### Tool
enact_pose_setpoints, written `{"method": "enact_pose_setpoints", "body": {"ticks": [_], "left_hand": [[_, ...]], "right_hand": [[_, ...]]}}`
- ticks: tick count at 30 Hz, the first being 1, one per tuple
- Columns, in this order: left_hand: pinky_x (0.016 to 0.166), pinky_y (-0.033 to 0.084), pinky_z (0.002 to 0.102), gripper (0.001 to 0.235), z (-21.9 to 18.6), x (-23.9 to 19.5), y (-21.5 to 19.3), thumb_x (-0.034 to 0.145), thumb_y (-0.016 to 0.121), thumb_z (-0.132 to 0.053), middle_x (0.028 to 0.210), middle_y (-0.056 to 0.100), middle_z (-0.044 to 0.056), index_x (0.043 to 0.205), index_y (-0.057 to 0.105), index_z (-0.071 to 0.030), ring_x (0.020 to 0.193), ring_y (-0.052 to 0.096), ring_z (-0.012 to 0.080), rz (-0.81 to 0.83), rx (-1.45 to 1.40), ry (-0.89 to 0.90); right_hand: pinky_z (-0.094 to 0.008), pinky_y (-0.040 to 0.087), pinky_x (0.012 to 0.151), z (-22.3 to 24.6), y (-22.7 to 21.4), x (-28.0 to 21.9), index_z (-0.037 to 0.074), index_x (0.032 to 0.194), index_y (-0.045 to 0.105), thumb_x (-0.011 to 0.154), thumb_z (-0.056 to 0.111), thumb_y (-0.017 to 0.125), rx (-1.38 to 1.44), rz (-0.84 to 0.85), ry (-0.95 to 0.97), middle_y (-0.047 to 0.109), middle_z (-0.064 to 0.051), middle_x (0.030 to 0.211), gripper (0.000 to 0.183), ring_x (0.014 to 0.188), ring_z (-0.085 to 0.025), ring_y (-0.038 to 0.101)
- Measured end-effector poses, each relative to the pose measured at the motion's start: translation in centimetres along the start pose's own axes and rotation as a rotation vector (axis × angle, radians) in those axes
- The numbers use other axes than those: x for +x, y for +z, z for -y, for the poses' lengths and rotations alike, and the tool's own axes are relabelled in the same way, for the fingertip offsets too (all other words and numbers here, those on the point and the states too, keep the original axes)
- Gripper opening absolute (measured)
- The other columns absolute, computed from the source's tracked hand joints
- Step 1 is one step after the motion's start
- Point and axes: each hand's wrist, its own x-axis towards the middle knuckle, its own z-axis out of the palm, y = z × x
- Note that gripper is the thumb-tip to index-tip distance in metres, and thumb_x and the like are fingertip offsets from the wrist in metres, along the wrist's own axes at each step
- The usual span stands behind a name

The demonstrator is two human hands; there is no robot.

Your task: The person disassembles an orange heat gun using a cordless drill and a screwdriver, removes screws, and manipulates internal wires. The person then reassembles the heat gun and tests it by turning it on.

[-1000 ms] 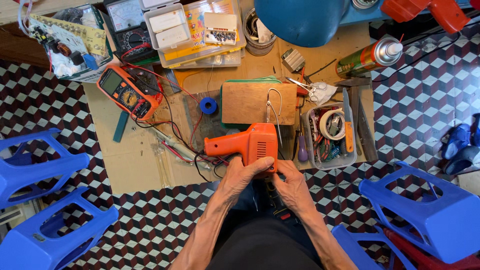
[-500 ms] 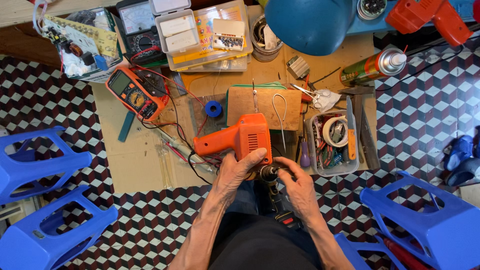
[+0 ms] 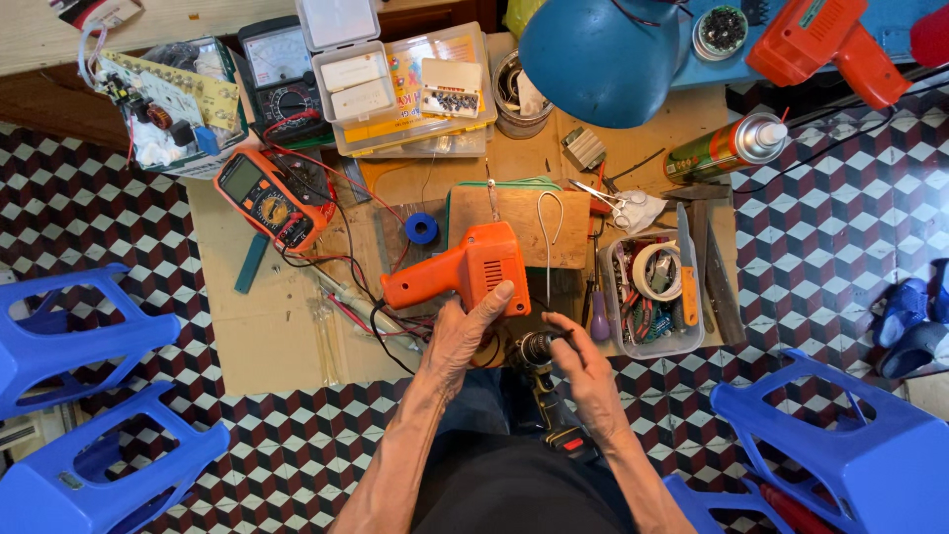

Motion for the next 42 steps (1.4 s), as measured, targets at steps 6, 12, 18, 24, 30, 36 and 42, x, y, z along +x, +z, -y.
{"method": "enact_pose_setpoints", "body": {"ticks": [6, 12, 18, 24, 30, 36, 42], "left_hand": [[0.089, 0.053, 0.031, 0.076, 0.2, 0.9, -0.3, 0.076, 0.074, -0.065, 0.105, 0.069, 0.010, 0.118, 0.066, -0.001, 0.097, 0.065, 0.0163, -0.026, 0.007, 0.029], [0.095, 0.049, 0.034, 0.074, 0.5, 2.5, 0.3, 0.078, 0.077, -0.057, 0.113, 0.067, 0.010, 0.124, 0.063, -0.001, 0.104, 0.062, 0.0177, -0.071, -0.087, 0.078], [0.096, 0.049, 0.035, 0.074, 0.4, 3.7, 0.0, 0.081, 0.075, -0.057, 0.114, 0.068, 0.011, 0.128, 0.064, 0.000, 0.105, 0.062, 0.0176, -0.028, -0.085, 0.061], [0.090, 0.054, 0.033, 0.070, -0.5, 4.0, 0.9, 0.081, 0.077, -0.051, 0.115, 0.069, 0.010, 0.127, 0.063, 0.000, 0.103, 0.065, 0.0167, -0.044, -0.147, 0.057], [0.085, 0.059, 0.031, 0.067, -0.3, 3.5, 1.2, 0.081, 0.076, -0.050, 0.111, 0.072, 0.010, 0.122, 0.066, 0.002, 0.096, 0.070, 0.0162, -0.068, -0.135, 0.067], [0.089, 0.054, 0.029, 0.072, -0.2, 3.6, 1.7, 0.080, 0.076, -0.058, 0.108, 0.072, 0.011, 0.120, 0.069, 0.002, 0.094, 0.068, 0.0169, -0.103, -0.041, 0.060], [0.088, 0.051, 0.033, 0.075, -0.8, 2.9, 1.5, 0.077, 0.075, -0.063, 0.108, 0.070, 0.009, 0.121, 0.070, -0.003, 0.094, 0.063, 0.0160, -0.070, -0.051, 0.076]], "right_hand": [[-0.036, 0.047, 0.096, -5.8, 1.7, 2.1, 0.003, 0.135, 0.048, 0.080, 0.040, 0.077, -0.169, -0.154, 0.088, 0.067, -0.014, 0.119, 0.073, 0.111, -0.024, 0.063], [-0.041, 0.053, 0.076, -6.6, 0.6, 3.5, -0.004, 0.098, 0.067, 0.090, 0.044, 0.073, -0.171, -0.354, 0.282, 0.068, -0.015, 0.084, 0.049, 0.077, -0.025, 0.062], [-0.035, 0.048, 0.078, -4.0, -6.8, 2.6, 0.004, 0.099, 0.068, 0.084, 0.045, 0.069, -0.065, -0.351, 0.215, 0.068, -0.006, 0.086, 0.044, 0.081, -0.019, 0.061], [-0.036, 0.045, 0.084, -2.9, -13.3, 10.2, 0.002, 0.108, 0.064, 0.087, 0.038, 0.065, -0.005, -0.353, 0.068, 0.066, -0.010, 0.099, 0.042, 0.091, -0.020, 0.059], [-0.040, 0.051, 0.079, -3.9, -14.8, 13.1, -0.002, 0.112, 0.065, 0.084, 0.040, 0.063, -0.141, -0.286, 0.237, 0.069, -0.018, 0.096, 0.050, 0.086, -0.028, 0.065], [-0.050, 0.046, 0.101, -5.5, -15.1, 13.6, -0.011, 0.123, 0.063, 0.094, 0.063, 0.058, -0.761, -0.334, 0.289, 0.064, -0.037, 0.121, 0.079, 0.118, -0.048, 0.061], [-0.051, 0.047, 0.103, -3.2, -13.9, 12.0, -0.007, 0.122, 0.068, 0.098, 0.059, 0.052, -0.849, -0.310, 0.189, 0.065, -0.036, 0.124, 0.072, 0.119, -0.049, 0.061]]}}
